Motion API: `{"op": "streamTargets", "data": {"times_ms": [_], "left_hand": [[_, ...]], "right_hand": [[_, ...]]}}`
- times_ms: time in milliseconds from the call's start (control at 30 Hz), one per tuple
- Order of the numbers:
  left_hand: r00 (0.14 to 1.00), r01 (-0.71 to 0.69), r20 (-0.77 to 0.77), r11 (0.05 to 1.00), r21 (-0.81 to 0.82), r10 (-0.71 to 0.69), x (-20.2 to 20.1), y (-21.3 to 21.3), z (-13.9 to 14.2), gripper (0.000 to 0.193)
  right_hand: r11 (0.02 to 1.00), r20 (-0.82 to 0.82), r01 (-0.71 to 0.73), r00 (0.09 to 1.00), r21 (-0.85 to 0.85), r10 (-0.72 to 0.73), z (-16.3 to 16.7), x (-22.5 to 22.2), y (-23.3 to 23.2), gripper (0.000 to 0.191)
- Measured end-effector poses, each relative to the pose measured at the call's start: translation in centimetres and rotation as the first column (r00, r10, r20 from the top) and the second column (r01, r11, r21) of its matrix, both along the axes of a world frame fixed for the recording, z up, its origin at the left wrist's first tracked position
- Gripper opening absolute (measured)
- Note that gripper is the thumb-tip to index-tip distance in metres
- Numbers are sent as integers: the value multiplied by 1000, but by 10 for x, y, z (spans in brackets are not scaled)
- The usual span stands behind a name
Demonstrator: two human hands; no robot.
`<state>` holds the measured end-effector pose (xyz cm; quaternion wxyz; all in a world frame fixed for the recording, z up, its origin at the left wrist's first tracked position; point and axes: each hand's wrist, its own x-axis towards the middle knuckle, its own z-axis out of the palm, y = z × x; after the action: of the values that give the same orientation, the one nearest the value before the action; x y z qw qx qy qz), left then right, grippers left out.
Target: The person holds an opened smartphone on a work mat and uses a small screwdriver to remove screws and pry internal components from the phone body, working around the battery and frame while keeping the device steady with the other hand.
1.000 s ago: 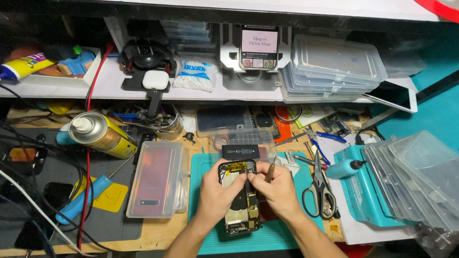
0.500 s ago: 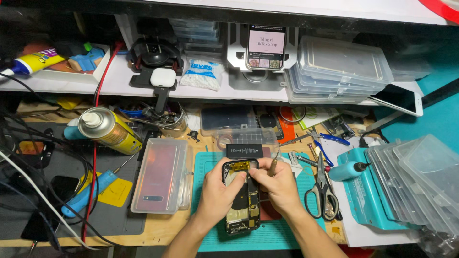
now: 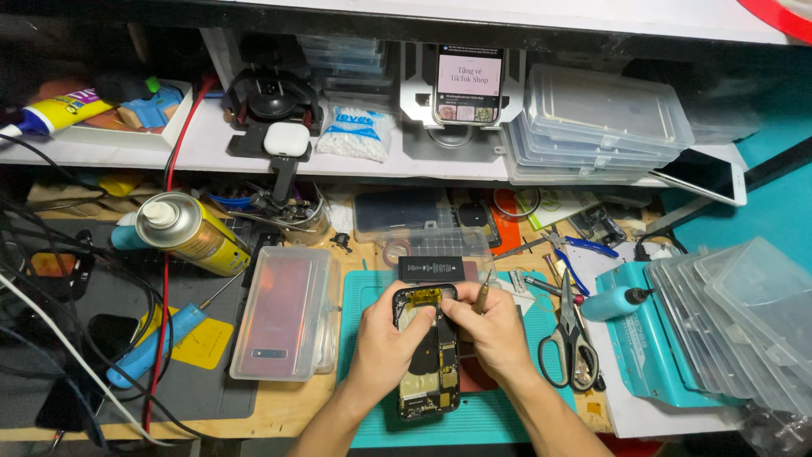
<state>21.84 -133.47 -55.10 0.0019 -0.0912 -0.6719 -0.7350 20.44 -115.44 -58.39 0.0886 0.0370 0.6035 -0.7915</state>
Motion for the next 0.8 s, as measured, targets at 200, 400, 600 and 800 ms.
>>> {"op": "streamTargets", "data": {"times_ms": [200,400,600,800], "left_hand": [[1000,-12,15,999,-49,13,1,2,0,15],[1000,-11,3,999,-39,11,1,4,2,16],[999,-25,36,996,-82,28,-1,-2,-1,15],[990,-113,86,994,12,111,-3,-19,-4,16]], "right_hand": [[999,-14,14,1000,38,-14,-3,0,-1,8],[1000,-7,0,1000,7,0,-3,-1,0,8],[1000,14,-19,1000,-5,19,1,-1,1,9],[985,-142,-35,988,168,59,24,-13,-12,25]]}}
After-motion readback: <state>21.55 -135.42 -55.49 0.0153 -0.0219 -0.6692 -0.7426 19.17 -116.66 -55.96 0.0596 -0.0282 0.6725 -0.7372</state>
